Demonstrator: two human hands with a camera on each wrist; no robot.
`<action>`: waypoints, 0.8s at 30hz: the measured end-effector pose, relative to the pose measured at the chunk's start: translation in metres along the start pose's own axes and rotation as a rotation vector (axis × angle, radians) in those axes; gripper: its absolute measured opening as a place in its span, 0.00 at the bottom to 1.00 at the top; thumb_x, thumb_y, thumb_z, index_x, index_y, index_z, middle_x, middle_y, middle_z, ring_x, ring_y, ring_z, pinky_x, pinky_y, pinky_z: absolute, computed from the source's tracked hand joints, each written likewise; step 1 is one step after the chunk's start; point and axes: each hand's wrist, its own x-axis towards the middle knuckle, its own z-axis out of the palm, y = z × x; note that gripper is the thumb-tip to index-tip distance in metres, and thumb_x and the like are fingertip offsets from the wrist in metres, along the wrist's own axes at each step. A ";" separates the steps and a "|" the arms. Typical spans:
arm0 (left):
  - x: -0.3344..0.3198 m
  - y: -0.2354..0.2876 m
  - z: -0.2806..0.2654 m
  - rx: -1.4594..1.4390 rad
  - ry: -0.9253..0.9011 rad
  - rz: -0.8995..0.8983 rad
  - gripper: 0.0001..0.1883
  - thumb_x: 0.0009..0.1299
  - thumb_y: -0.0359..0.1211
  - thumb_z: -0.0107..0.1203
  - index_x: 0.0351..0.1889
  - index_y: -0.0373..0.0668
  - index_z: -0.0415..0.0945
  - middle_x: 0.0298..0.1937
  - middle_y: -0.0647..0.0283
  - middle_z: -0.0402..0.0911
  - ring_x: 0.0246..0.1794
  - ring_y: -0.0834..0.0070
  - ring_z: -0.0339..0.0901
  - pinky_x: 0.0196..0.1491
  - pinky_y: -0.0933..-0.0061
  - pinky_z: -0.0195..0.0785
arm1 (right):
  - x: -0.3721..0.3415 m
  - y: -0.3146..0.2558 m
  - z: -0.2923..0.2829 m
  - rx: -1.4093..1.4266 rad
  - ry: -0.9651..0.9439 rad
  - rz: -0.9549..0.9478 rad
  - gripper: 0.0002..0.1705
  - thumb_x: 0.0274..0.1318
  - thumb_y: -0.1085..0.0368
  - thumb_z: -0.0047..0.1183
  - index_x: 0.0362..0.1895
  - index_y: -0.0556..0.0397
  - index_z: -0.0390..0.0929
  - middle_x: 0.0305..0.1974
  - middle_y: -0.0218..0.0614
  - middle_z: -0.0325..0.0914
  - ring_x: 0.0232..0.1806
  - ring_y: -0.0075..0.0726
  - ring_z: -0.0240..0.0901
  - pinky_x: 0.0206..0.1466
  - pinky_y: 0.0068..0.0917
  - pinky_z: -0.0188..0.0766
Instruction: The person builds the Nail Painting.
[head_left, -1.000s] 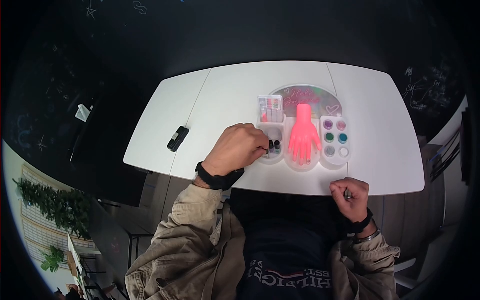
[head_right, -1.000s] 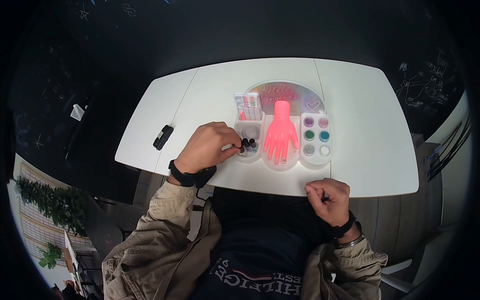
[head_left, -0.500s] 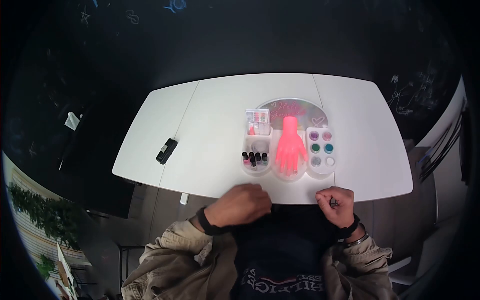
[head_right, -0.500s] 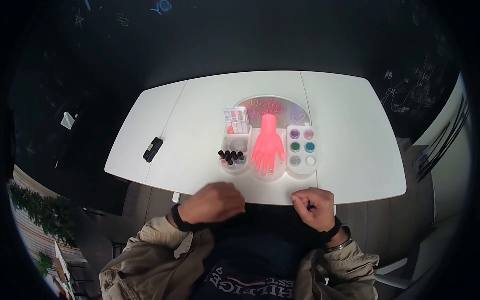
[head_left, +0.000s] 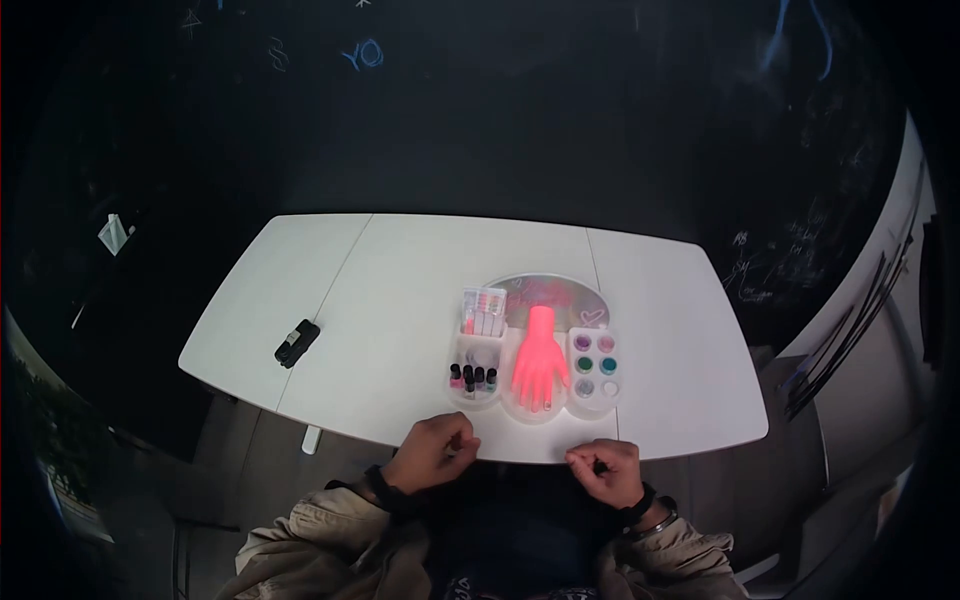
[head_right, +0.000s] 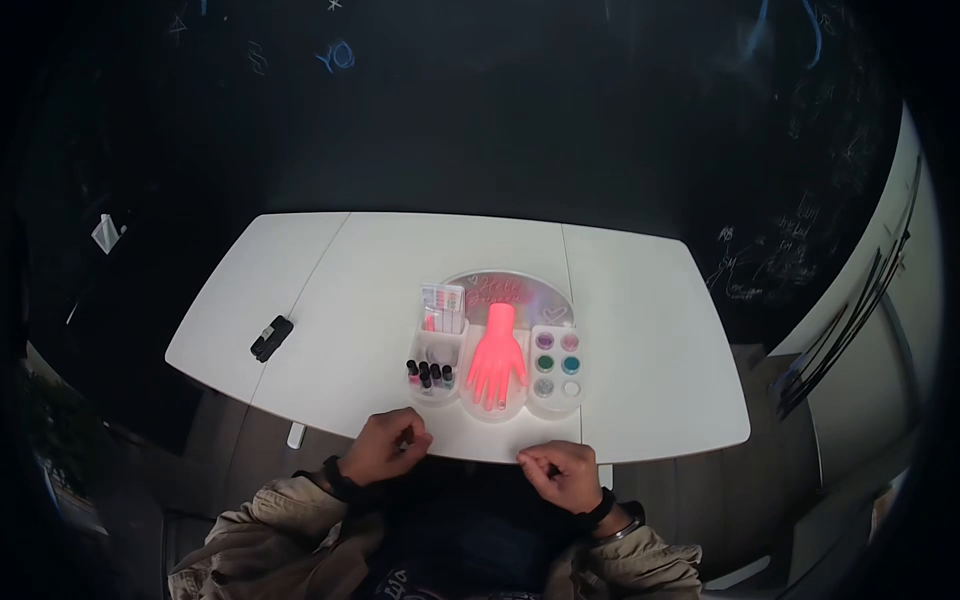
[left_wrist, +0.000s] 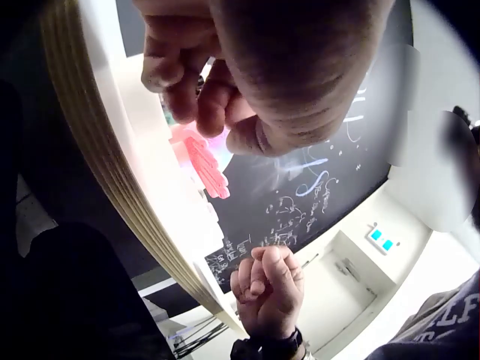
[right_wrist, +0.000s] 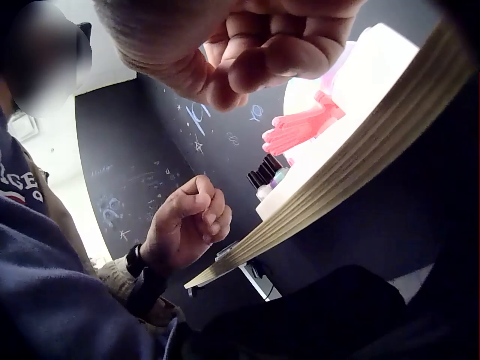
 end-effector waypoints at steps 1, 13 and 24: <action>0.001 -0.001 -0.001 -0.023 0.020 -0.062 0.10 0.77 0.31 0.67 0.36 0.43 0.76 0.25 0.67 0.77 0.24 0.77 0.76 0.29 0.71 0.69 | 0.000 0.001 0.001 -0.004 -0.007 -0.004 0.03 0.63 0.70 0.73 0.37 0.55 0.91 0.22 0.33 0.81 0.20 0.26 0.77 0.27 0.26 0.71; 0.005 -0.026 0.010 0.287 -0.159 0.042 0.14 0.80 0.42 0.66 0.35 0.46 0.82 0.25 0.63 0.83 0.24 0.66 0.83 0.30 0.63 0.73 | 0.003 -0.004 -0.002 -0.090 -0.041 -0.091 0.03 0.61 0.71 0.73 0.37 0.53 0.91 0.22 0.33 0.82 0.20 0.32 0.79 0.27 0.29 0.73; 0.008 -0.028 0.009 0.264 -0.163 0.024 0.14 0.79 0.43 0.67 0.34 0.47 0.82 0.22 0.65 0.82 0.22 0.69 0.83 0.29 0.65 0.72 | 0.003 -0.002 -0.004 -0.104 -0.019 -0.088 0.03 0.61 0.70 0.73 0.36 0.52 0.91 0.21 0.33 0.81 0.20 0.33 0.79 0.26 0.30 0.72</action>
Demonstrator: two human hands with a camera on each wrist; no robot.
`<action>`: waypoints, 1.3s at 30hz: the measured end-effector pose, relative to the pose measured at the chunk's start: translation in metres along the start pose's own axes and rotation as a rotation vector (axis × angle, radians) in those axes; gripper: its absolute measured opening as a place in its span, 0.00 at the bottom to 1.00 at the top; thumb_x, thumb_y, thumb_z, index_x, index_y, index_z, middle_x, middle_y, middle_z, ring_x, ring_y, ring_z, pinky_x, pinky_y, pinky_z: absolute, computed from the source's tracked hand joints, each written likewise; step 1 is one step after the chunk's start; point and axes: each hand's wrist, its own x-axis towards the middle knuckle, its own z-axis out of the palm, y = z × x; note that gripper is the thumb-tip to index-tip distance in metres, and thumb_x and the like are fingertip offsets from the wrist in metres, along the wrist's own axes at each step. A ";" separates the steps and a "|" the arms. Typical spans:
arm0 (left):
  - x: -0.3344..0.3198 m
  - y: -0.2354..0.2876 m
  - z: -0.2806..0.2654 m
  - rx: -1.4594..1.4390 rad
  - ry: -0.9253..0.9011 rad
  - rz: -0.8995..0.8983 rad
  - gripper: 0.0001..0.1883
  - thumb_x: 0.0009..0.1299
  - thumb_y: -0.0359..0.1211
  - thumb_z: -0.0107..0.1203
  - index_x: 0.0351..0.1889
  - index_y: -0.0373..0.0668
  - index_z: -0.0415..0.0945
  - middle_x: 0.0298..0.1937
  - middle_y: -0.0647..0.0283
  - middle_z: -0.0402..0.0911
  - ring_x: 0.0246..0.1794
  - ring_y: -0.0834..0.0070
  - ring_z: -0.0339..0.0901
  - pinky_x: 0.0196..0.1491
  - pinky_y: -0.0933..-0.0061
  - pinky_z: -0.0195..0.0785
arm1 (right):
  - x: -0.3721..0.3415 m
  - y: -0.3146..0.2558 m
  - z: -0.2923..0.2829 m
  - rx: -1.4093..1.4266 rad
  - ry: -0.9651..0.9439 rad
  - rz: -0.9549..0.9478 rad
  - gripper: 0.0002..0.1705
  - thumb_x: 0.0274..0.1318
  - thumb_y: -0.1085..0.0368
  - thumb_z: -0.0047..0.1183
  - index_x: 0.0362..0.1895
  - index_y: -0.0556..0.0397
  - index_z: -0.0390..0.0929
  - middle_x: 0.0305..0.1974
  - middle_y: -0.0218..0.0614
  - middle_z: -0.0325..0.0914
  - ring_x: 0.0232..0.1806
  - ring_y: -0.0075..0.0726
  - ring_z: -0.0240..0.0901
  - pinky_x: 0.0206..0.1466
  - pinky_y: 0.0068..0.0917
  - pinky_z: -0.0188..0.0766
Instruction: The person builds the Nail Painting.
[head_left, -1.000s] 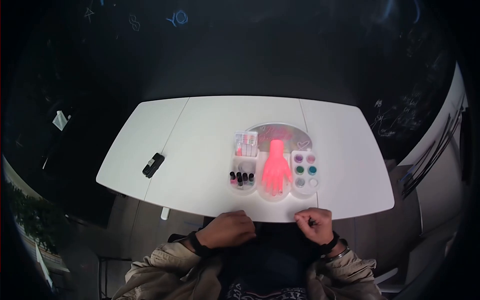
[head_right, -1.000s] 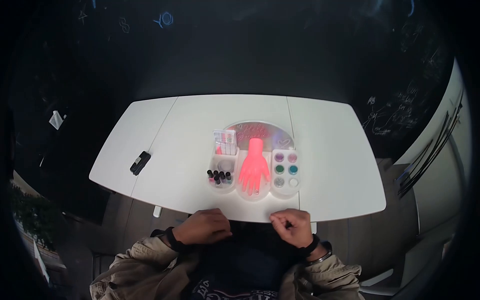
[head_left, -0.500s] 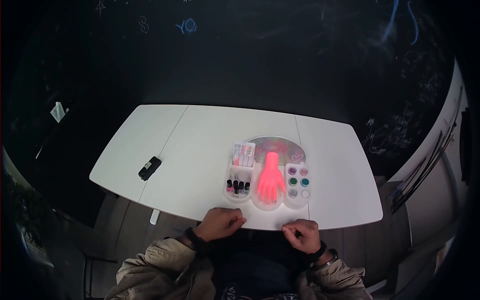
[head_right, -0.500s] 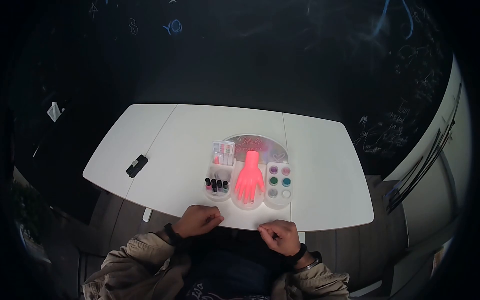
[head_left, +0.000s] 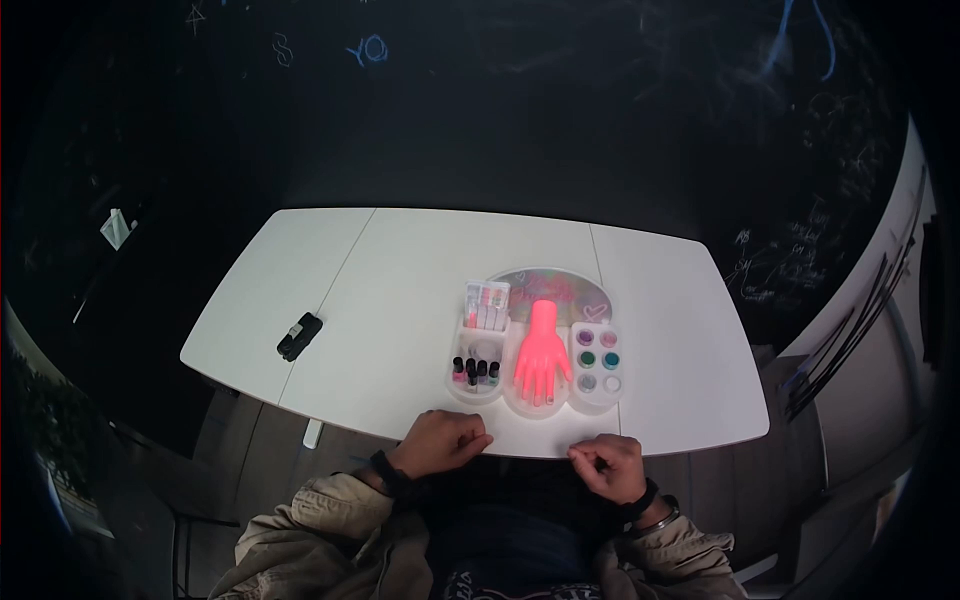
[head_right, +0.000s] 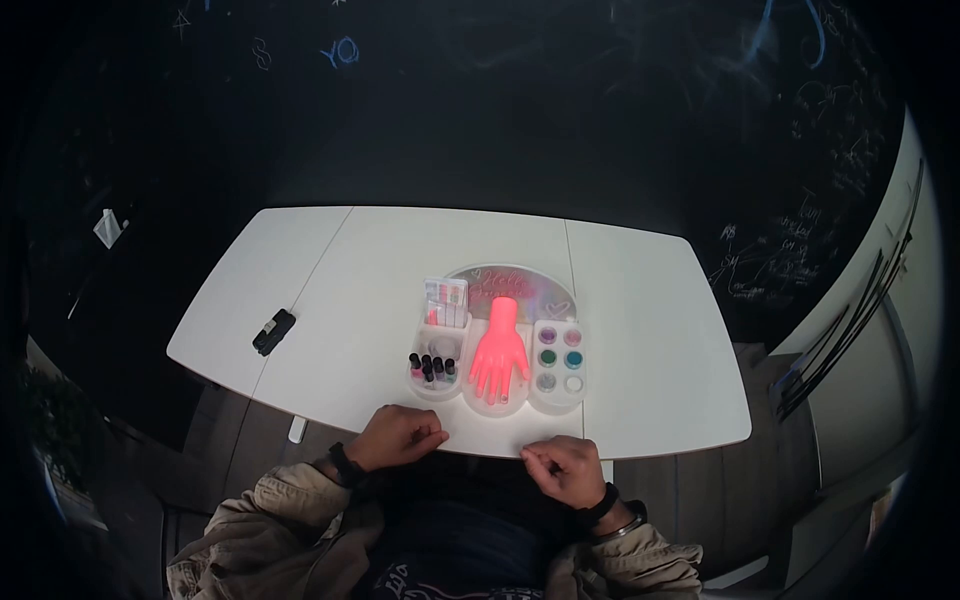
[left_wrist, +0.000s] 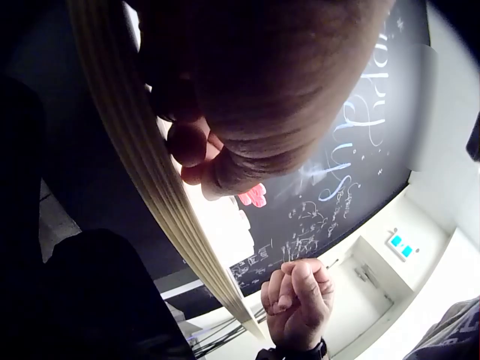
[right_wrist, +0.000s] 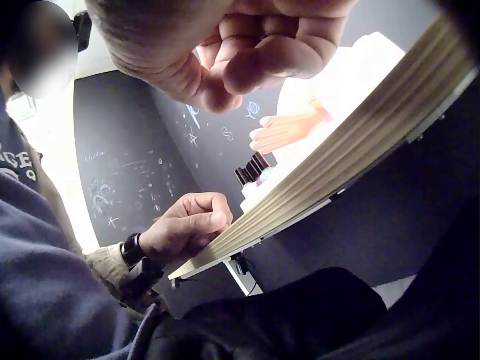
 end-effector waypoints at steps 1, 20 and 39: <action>0.000 -0.001 0.001 -0.001 -0.002 0.000 0.14 0.79 0.43 0.67 0.34 0.47 0.82 0.22 0.65 0.82 0.22 0.69 0.82 0.29 0.65 0.72 | 0.000 -0.001 0.000 -0.003 0.000 0.003 0.03 0.61 0.70 0.73 0.36 0.52 0.91 0.21 0.33 0.81 0.20 0.33 0.78 0.26 0.30 0.72; 0.000 -0.001 0.002 -0.001 0.001 -0.003 0.13 0.78 0.43 0.68 0.34 0.47 0.83 0.24 0.66 0.84 0.24 0.70 0.85 0.31 0.68 0.74 | -0.002 0.002 -0.001 0.006 -0.028 0.022 0.03 0.62 0.70 0.73 0.36 0.55 0.91 0.22 0.34 0.82 0.22 0.31 0.80 0.28 0.28 0.73; -0.001 -0.004 0.003 -0.025 -0.022 -0.016 0.13 0.79 0.43 0.68 0.35 0.47 0.84 0.25 0.66 0.85 0.25 0.73 0.85 0.31 0.69 0.75 | -0.002 0.002 -0.001 0.014 -0.037 0.042 0.02 0.62 0.71 0.73 0.36 0.56 0.91 0.22 0.34 0.82 0.22 0.31 0.81 0.28 0.27 0.74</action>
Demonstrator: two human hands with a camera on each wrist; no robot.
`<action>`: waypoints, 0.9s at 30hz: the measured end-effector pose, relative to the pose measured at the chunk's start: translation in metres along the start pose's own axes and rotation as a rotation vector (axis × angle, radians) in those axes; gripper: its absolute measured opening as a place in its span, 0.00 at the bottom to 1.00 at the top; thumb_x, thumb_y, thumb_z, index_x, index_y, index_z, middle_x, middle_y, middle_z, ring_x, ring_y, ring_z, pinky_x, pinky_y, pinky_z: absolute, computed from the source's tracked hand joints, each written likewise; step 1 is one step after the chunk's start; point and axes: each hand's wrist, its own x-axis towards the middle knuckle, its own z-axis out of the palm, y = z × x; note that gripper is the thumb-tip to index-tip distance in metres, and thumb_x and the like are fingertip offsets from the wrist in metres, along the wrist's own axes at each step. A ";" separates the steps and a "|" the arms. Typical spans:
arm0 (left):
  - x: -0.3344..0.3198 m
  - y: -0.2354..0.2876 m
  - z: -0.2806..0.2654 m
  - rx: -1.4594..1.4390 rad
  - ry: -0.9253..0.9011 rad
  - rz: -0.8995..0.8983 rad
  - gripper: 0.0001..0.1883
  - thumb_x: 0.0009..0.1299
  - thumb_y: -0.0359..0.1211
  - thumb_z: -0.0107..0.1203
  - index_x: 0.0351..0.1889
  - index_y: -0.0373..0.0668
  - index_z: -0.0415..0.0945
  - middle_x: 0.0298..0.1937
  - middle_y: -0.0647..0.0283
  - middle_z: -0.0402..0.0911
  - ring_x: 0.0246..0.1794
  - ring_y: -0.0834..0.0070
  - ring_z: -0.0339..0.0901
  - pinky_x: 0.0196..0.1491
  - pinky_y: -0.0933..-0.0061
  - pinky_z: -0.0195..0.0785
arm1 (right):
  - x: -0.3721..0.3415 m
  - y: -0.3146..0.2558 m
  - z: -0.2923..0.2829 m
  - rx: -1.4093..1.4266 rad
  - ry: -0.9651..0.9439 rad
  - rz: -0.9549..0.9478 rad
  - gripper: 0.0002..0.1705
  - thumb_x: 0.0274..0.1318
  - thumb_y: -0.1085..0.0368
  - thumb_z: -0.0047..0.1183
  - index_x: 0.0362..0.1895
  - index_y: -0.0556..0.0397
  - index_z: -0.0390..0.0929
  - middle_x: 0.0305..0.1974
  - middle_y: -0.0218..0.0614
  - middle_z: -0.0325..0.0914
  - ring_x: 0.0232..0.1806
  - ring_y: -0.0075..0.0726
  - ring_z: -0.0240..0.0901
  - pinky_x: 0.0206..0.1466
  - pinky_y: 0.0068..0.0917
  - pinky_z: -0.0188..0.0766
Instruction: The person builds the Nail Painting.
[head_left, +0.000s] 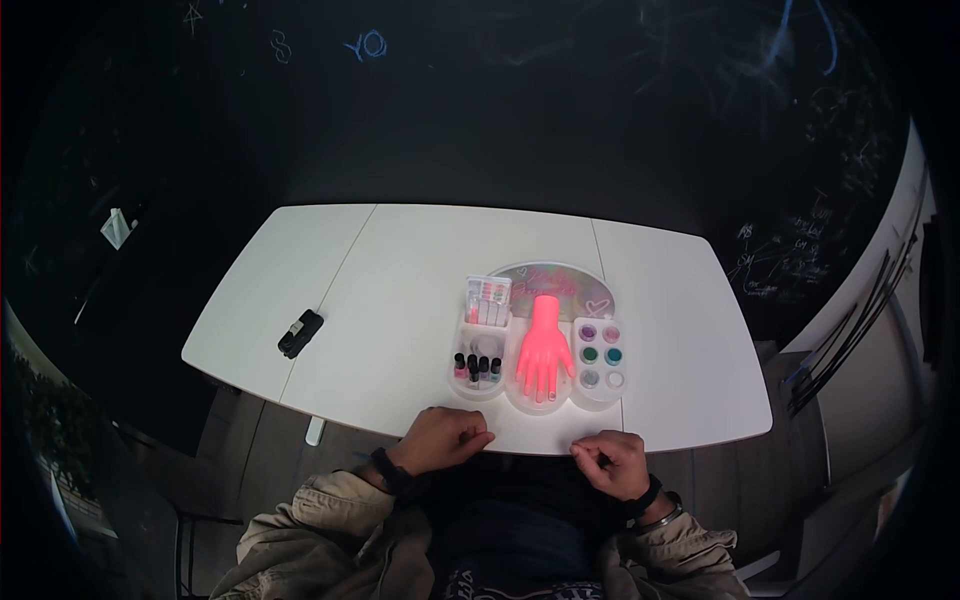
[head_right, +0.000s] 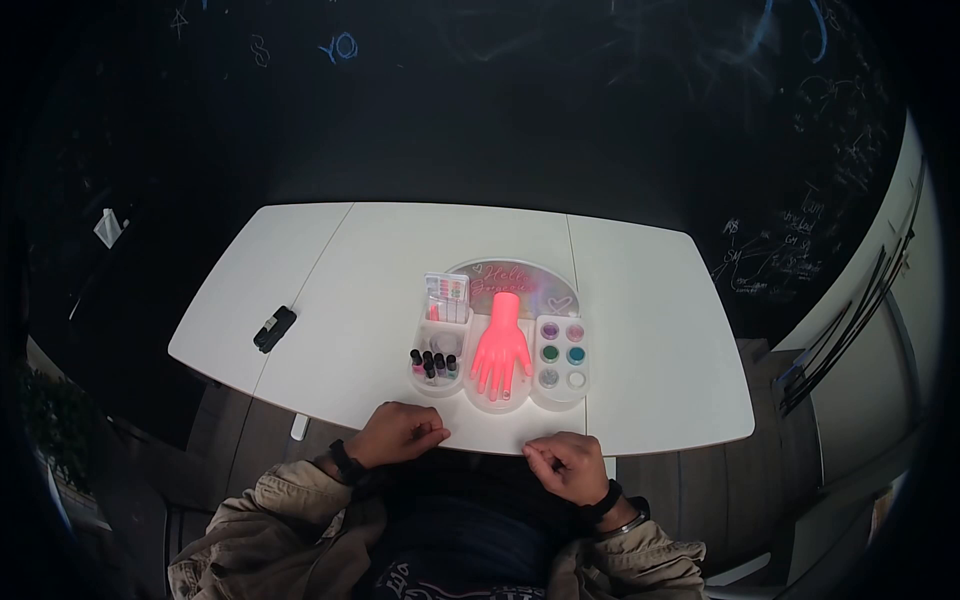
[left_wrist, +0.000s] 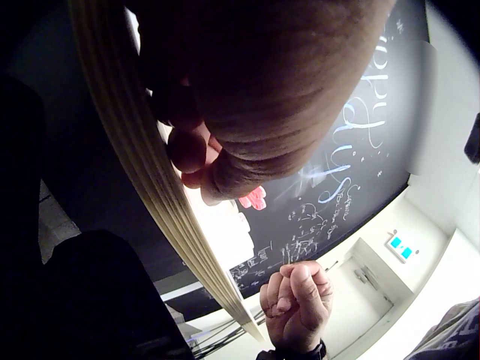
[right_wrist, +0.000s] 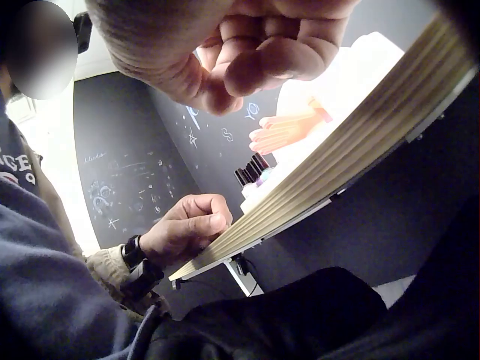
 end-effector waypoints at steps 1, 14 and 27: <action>0.000 0.001 -0.001 0.002 0.000 0.003 0.13 0.79 0.43 0.68 0.35 0.47 0.84 0.25 0.66 0.85 0.25 0.73 0.85 0.31 0.69 0.75 | 0.000 0.000 0.000 -0.003 -0.001 0.000 0.03 0.62 0.71 0.73 0.36 0.56 0.91 0.22 0.34 0.82 0.22 0.31 0.80 0.28 0.28 0.74; 0.000 0.000 0.000 0.005 0.003 0.012 0.12 0.79 0.42 0.69 0.36 0.47 0.84 0.25 0.66 0.84 0.24 0.73 0.84 0.31 0.69 0.74 | 0.000 0.000 0.000 0.012 0.000 0.005 0.03 0.63 0.70 0.73 0.36 0.56 0.91 0.22 0.35 0.83 0.22 0.30 0.81 0.29 0.27 0.74; 0.000 0.000 -0.001 -0.014 0.006 0.021 0.12 0.79 0.41 0.69 0.35 0.47 0.83 0.24 0.66 0.83 0.23 0.73 0.83 0.30 0.69 0.73 | -0.001 0.002 0.000 0.006 -0.009 0.011 0.03 0.63 0.71 0.73 0.37 0.56 0.91 0.23 0.35 0.84 0.22 0.30 0.81 0.29 0.27 0.75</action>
